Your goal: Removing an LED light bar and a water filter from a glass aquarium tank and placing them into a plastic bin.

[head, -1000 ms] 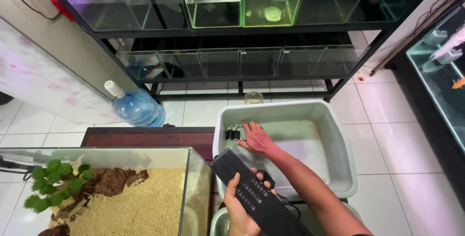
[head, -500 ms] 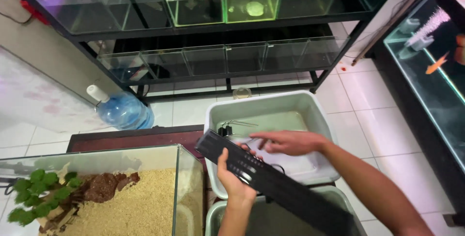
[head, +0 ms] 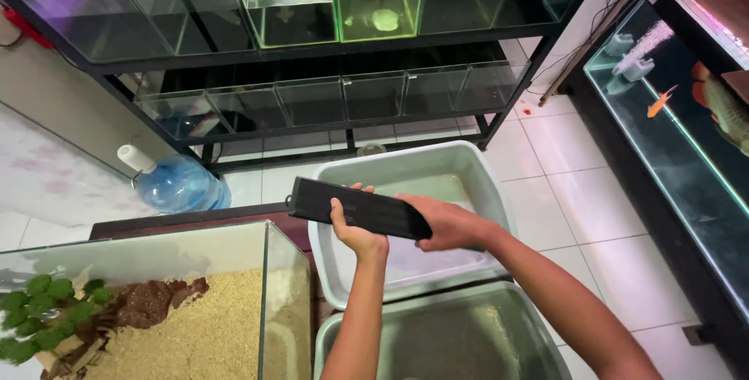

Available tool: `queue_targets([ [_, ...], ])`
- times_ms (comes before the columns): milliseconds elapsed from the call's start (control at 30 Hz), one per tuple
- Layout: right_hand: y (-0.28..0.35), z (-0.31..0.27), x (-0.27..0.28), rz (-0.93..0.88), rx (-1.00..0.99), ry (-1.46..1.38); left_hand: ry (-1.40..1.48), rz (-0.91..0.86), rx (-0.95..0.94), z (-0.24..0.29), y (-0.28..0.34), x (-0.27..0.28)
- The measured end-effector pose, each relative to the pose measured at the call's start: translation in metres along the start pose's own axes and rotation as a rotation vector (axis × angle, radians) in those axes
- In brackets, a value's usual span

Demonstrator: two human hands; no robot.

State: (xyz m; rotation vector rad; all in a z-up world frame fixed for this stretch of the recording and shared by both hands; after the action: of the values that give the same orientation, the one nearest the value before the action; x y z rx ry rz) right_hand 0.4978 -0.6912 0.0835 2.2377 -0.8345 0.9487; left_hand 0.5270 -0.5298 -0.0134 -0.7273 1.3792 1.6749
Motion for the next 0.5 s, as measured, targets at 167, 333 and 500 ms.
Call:
queue_targets([
  [167, -0.045, 0.082, -0.040, -0.035, -0.007, 0.068, 0.093, 0.062, 0.014, -0.027, -0.051, 0.052],
  [333, -0.065, 0.101, -0.041, -0.051, -0.012, 0.068, 0.117, 0.108, -0.005, -0.040, -0.079, 0.061],
  [500, -0.099, 0.163, -0.054, 0.021, -0.055, 0.091, -0.009, 0.281, -0.055, -0.031, -0.068, 0.039],
])
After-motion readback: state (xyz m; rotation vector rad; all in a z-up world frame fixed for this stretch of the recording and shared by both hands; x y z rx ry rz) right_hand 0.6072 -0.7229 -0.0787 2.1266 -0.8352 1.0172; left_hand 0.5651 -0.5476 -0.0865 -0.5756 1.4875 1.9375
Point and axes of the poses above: each hand's wrist, its own y-axis away from the middle knuckle, its own x-axis out of the back of the hand, z = x × y, the point moved 8 cm from there along -y, towards the middle knuckle, and after that the axes turned 15 degrees about x, right-handed, at the moved point
